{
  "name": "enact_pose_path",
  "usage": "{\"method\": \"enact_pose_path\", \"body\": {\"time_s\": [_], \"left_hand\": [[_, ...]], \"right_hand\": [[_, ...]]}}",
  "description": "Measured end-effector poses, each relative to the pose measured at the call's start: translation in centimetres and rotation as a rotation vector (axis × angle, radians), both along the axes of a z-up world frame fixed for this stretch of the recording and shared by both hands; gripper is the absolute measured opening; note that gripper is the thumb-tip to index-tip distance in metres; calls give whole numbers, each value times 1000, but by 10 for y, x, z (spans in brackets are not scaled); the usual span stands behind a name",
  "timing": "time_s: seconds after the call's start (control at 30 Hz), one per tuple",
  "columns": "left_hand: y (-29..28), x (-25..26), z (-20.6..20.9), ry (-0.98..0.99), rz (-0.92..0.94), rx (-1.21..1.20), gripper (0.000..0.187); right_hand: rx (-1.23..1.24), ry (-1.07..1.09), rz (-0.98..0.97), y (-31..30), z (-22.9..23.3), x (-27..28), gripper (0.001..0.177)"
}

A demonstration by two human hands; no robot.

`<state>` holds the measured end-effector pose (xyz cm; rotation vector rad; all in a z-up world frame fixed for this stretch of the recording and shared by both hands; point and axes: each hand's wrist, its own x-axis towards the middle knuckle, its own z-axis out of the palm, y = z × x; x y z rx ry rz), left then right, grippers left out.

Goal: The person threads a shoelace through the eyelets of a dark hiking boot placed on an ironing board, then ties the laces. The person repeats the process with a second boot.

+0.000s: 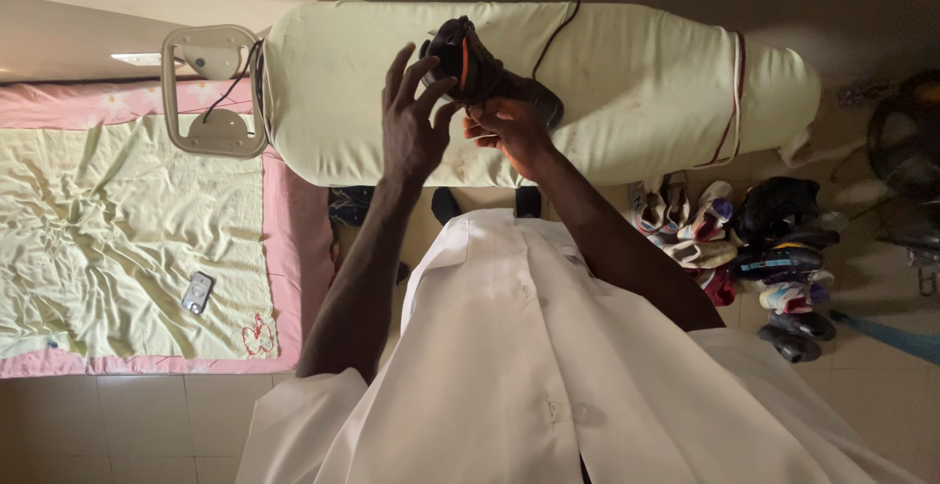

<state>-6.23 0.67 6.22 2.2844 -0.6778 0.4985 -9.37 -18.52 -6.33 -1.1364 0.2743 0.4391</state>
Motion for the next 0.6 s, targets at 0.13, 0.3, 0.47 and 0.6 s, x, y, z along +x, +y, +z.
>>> {"method": "enact_pose_path", "body": {"time_s": [0.13, 0.3, 0.47, 0.6], "left_hand": [[6, 9, -6, 108, -4, -25, 29], [6, 13, -13, 139, 11, -95, 27], [1, 16, -18, 147, 17, -102, 23], [4, 20, -19, 155, 48, -71, 22]], "right_hand": [[-151, -7, -10, -4, -28, 3, 26], [-65, 88, -66, -16, -13, 1, 27], [203, 154, 16, -1, 17, 9, 30], [235, 113, -4, 5, 5, 11, 30]]}}
